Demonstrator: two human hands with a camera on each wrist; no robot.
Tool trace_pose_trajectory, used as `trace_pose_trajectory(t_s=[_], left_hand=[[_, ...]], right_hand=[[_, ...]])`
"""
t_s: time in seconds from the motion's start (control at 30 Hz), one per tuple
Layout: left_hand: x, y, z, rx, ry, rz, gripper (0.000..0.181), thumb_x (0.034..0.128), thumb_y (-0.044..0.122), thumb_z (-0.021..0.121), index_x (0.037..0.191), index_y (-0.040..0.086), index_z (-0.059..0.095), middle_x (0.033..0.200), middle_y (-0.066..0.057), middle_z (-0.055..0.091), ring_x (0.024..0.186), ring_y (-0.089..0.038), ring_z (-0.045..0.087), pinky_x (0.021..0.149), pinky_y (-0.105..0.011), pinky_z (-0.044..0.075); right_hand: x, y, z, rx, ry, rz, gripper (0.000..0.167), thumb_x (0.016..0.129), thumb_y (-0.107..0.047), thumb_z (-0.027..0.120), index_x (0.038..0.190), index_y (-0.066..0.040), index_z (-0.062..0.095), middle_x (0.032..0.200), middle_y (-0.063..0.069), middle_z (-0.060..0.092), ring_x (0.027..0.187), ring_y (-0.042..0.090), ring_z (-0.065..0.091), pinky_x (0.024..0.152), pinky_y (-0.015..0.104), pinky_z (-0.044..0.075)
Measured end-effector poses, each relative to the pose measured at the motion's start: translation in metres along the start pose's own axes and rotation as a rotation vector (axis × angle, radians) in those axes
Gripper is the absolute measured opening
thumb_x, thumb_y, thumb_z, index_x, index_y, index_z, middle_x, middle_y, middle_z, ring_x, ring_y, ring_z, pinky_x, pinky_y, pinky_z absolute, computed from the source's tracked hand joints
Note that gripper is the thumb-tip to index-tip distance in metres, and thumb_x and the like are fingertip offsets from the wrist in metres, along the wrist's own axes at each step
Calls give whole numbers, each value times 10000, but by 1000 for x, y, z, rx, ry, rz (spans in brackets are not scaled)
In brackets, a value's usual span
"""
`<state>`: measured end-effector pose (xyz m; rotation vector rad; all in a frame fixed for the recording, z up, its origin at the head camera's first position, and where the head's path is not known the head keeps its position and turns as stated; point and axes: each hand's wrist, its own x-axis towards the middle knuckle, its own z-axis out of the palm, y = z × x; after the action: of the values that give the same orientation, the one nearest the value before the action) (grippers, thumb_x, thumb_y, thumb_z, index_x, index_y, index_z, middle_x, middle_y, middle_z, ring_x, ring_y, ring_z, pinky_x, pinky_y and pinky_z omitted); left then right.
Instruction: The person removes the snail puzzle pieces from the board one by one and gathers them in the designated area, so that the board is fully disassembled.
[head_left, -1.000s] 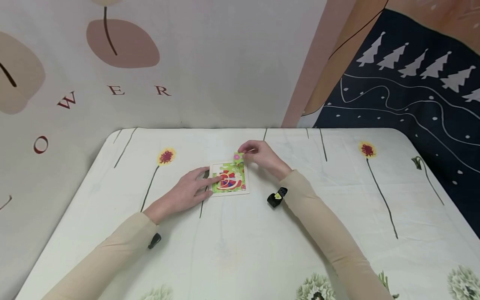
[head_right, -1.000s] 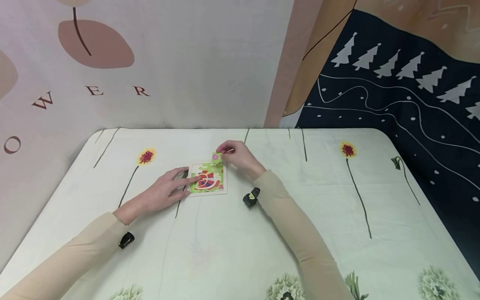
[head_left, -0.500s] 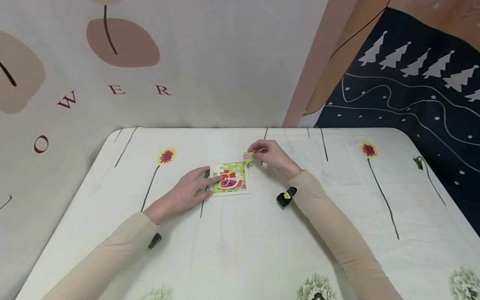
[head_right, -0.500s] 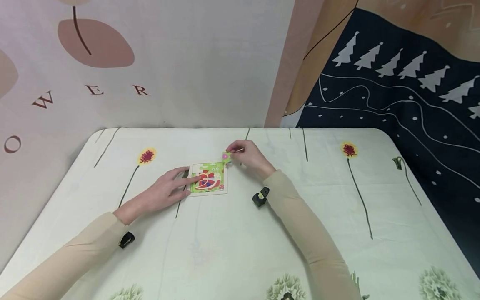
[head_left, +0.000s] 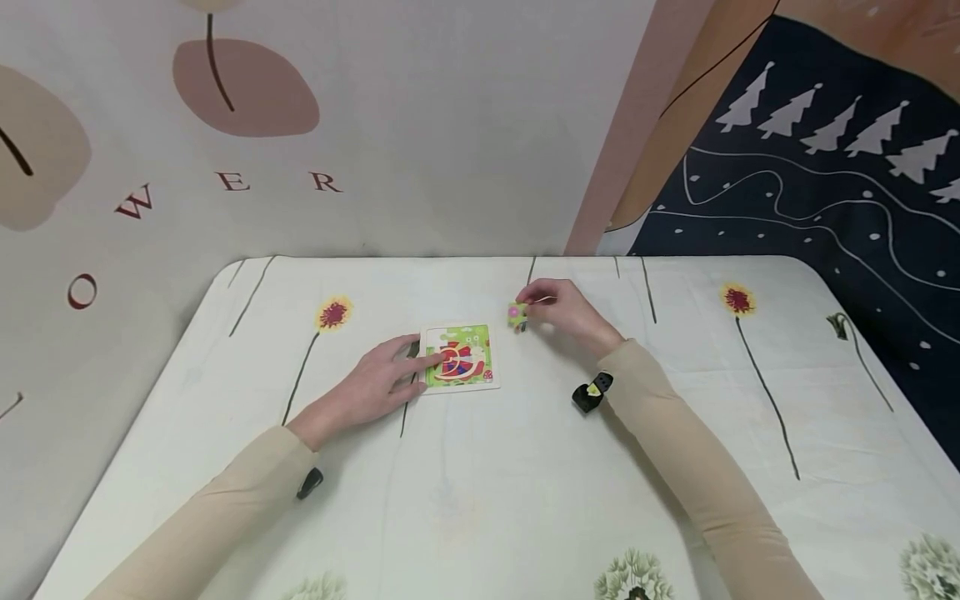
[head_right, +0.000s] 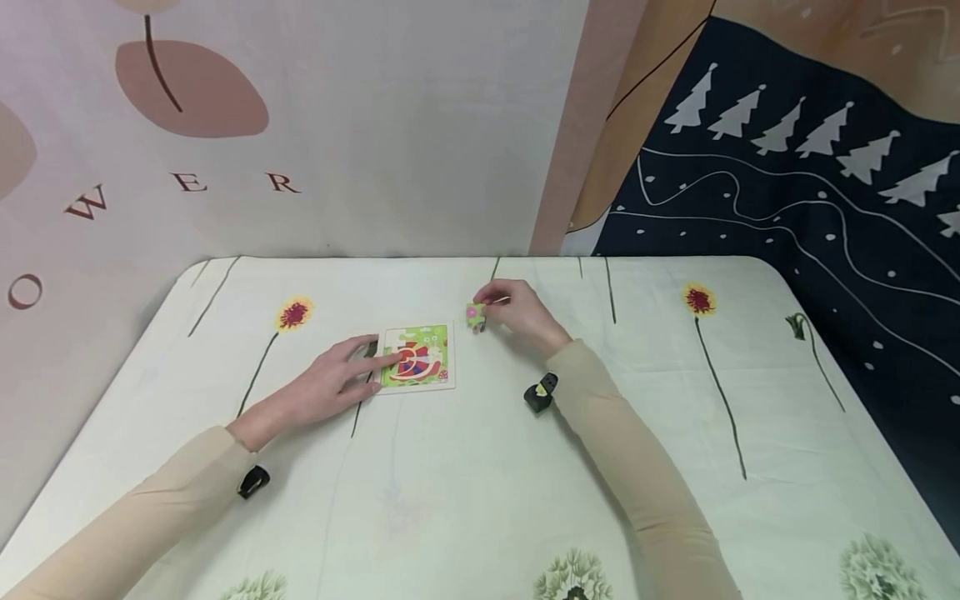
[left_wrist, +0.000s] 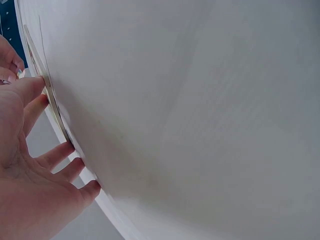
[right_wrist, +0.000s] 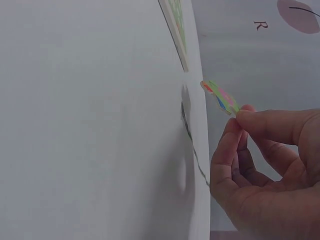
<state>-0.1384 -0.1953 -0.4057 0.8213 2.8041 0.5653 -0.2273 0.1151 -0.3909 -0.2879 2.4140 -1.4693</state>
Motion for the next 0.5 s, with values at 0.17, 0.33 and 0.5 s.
trace_pose_trajectory(t_s=[0.17,0.33,0.5], left_hand=[[0,1,-1,-7,-11,-13,493,963,239,643,1443,183,546,1554,-250,363,1429,-434,343,1135,-601,304],[-1,1,-1,-9,-7,-14,492,961,238,644,1441,188,548,1552,-245,363,1427,-434,343,1131,-604,306],[0,1,1,-14,17,7,480,958,228,645,1428,178,563,1537,-257,381,1414,-441,358,1119,-609,316]], right_hand=[[-2,4,-7,-22,7,-16,248,947,-57,594,1173,19,659,1202,199,638,1107,302,599,921,320,440],[-4,8,-13,-40,11,-24,235,950,-56,592,1161,17,665,1186,205,646,1090,310,609,898,303,428],[-6,12,-19,-71,22,-10,235,959,-76,592,1168,3,664,1184,192,643,1092,304,613,899,326,429]])
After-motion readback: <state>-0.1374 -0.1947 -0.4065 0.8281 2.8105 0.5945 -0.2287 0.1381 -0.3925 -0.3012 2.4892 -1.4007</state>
